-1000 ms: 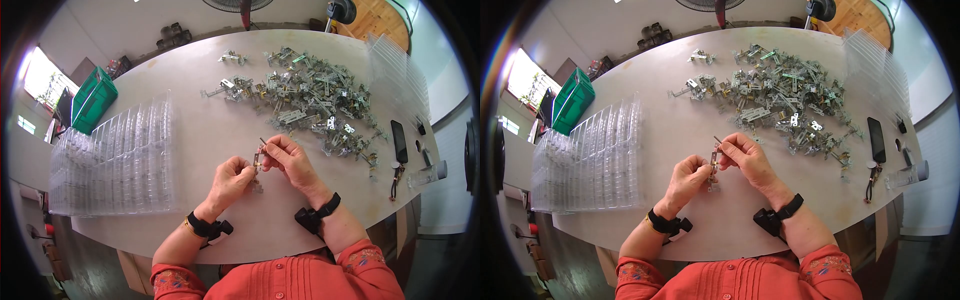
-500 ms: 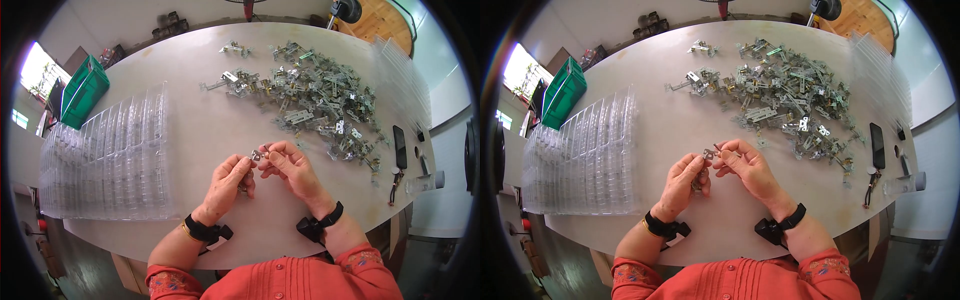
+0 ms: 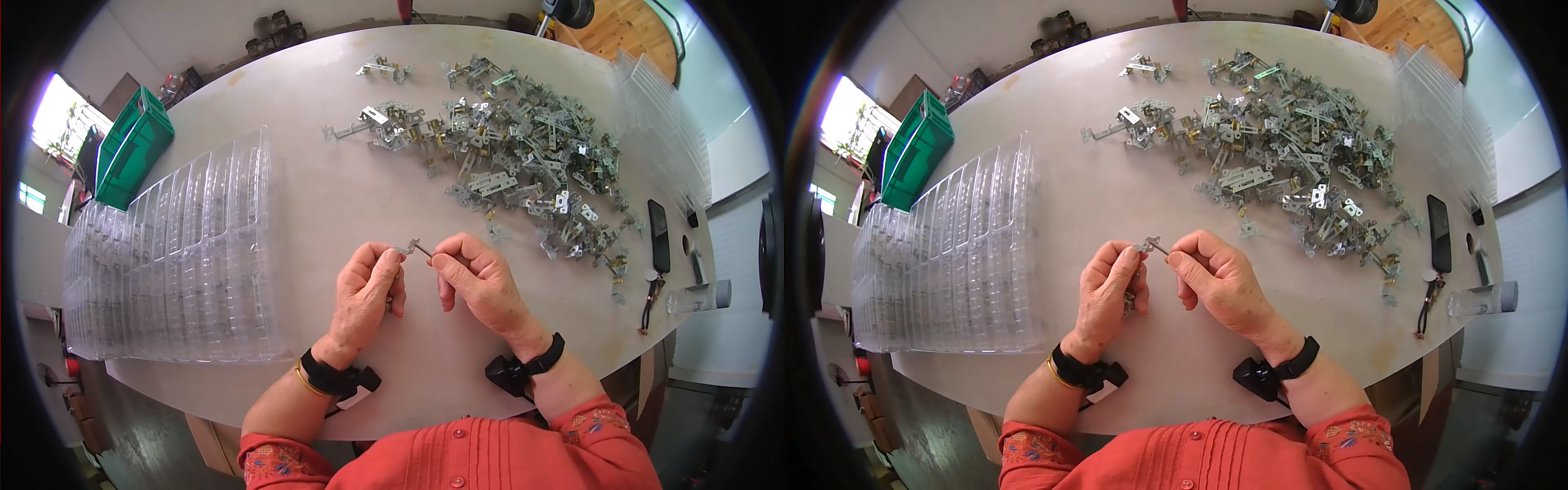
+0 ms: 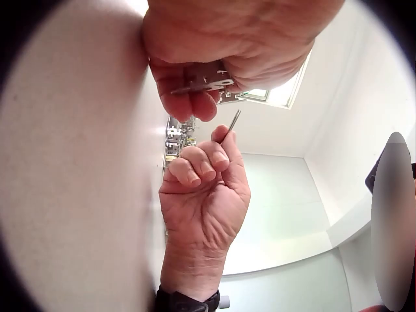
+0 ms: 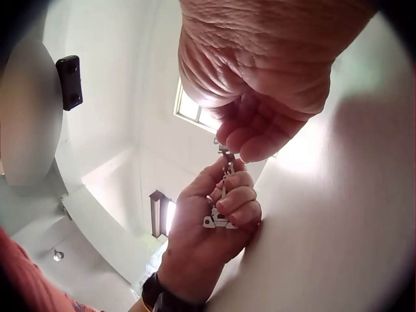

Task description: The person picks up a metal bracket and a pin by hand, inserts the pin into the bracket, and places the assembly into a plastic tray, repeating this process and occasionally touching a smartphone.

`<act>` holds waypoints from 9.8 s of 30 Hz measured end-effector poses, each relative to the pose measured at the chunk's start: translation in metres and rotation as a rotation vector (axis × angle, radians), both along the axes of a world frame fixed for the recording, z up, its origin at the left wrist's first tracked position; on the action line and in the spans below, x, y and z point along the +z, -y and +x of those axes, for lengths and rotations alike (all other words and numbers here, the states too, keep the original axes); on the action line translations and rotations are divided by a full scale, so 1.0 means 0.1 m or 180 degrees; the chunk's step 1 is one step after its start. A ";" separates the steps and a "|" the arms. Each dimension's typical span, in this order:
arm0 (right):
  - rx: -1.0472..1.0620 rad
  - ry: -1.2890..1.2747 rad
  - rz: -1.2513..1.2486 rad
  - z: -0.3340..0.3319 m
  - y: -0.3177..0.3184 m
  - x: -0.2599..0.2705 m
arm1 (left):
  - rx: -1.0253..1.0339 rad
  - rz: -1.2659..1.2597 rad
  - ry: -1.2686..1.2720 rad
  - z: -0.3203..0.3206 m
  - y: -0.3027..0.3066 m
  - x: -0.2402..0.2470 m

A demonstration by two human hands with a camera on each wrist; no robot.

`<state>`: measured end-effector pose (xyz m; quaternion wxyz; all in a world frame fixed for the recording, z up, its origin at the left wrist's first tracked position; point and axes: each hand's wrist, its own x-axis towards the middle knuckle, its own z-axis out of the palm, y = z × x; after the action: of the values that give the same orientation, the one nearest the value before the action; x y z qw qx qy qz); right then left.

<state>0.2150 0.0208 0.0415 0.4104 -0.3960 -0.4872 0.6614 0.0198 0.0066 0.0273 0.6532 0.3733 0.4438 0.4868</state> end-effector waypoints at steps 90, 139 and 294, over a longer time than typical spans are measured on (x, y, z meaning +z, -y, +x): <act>-0.0077 0.0549 0.0029 0.02 -0.01 0.12 | -0.0259 0.0355 -0.0291 -0.03 0.04 0.00; 0.0248 -0.0180 0.0735 0.06 0.00 0.04 | -0.0783 -0.0291 0.0234 -0.07 -0.01 0.07; 0.0436 0.0455 0.0214 0.09 -0.07 0.04 | -0.0518 0.1317 -0.1569 0.11 0.08 0.00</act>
<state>0.2239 0.0283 0.0456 0.3415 -0.3940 -0.5631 0.6412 0.0303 -0.0011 0.0278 0.4733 0.6388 0.4489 0.4079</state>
